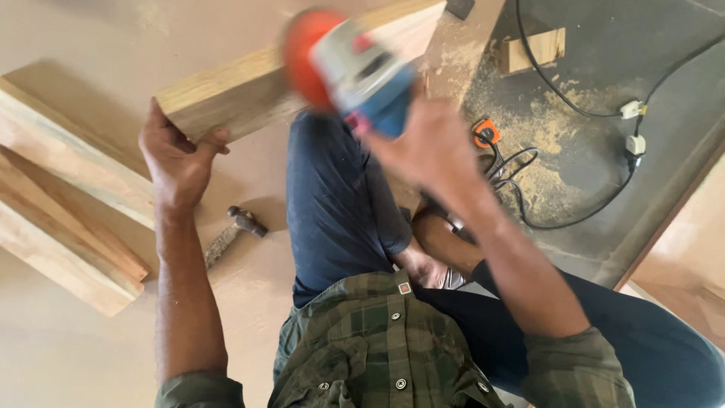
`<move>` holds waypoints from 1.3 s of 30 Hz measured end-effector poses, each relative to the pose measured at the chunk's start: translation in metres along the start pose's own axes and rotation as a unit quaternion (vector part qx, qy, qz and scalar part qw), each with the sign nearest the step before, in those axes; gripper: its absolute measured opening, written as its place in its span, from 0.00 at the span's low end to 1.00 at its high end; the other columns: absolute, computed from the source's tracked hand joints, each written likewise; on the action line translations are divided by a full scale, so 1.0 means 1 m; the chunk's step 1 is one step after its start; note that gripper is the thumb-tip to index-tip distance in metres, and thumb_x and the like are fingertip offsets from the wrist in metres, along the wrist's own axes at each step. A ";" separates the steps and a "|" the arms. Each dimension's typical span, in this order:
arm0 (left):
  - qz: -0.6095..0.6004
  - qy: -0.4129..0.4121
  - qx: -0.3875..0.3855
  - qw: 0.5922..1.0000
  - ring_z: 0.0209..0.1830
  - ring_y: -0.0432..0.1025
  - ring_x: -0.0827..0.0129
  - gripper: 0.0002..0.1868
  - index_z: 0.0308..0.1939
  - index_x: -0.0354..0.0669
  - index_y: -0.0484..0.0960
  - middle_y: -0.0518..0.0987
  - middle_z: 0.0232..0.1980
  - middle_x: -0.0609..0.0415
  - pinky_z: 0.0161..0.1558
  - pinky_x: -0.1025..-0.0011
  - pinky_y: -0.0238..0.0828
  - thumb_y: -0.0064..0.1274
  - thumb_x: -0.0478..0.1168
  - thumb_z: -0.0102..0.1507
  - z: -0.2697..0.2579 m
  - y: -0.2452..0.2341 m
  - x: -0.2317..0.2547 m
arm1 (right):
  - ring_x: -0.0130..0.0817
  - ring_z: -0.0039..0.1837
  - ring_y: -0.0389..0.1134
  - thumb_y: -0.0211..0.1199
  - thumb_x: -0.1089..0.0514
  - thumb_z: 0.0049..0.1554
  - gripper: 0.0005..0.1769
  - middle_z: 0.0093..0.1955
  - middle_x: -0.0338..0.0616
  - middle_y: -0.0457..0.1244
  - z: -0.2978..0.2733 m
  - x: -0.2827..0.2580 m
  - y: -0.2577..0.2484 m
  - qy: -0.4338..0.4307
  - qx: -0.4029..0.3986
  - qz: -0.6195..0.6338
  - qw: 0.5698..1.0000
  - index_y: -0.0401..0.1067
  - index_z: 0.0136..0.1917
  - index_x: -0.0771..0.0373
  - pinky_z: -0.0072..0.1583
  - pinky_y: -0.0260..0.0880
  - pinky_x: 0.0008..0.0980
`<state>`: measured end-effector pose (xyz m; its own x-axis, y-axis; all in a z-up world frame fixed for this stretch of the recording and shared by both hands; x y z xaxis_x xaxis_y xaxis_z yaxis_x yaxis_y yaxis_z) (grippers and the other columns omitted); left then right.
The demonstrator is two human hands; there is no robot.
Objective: The person sands several pieces of wood by hand using a power sander.
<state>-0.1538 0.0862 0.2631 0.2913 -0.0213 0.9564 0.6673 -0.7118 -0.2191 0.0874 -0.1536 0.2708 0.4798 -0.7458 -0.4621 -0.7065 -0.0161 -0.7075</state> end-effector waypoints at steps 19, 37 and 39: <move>-0.211 -0.205 0.111 0.949 0.43 0.76 0.65 0.17 0.53 0.42 0.74 0.78 0.46 0.51 0.38 0.62 0.79 0.57 0.39 0.61 0.018 -0.006 -0.028 | 0.34 0.44 0.74 0.77 0.48 0.56 0.24 0.48 0.46 0.71 -0.010 0.079 -0.086 -0.032 0.204 0.187 0.960 0.77 0.57 0.67 0.50 0.78 0.35; -0.330 -0.249 0.111 0.904 0.47 0.82 0.69 0.24 0.60 0.28 0.77 0.83 0.51 0.47 0.48 0.72 0.84 0.51 0.39 0.63 0.018 0.007 -0.059 | 0.51 0.41 0.76 0.73 0.39 0.53 0.35 0.39 0.60 0.70 -0.052 -0.117 -0.008 -0.208 0.015 0.090 0.974 0.69 0.53 0.73 0.47 0.79 0.45; -0.317 -0.229 0.100 0.915 0.50 0.79 0.63 0.23 0.60 0.29 0.77 0.82 0.53 0.44 0.52 0.68 0.80 0.50 0.40 0.63 0.021 0.006 -0.057 | 0.54 0.41 0.76 0.73 0.39 0.52 0.34 0.38 0.60 0.70 -0.052 -0.121 -0.007 -0.199 0.006 0.074 0.977 0.69 0.53 0.72 0.48 0.78 0.48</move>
<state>-0.1513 0.0978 0.2034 0.0285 0.6806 0.7321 0.9004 -0.3355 0.2769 0.0078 -0.0977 0.3594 0.5389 -0.4208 -0.7297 -0.7783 0.0826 -0.6224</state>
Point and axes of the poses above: each hand's wrist, its own z-axis towards the middle knuckle, its own y-axis out of the palm, x = y × z, the point moved 7 cm from there along z, towards the middle knuckle
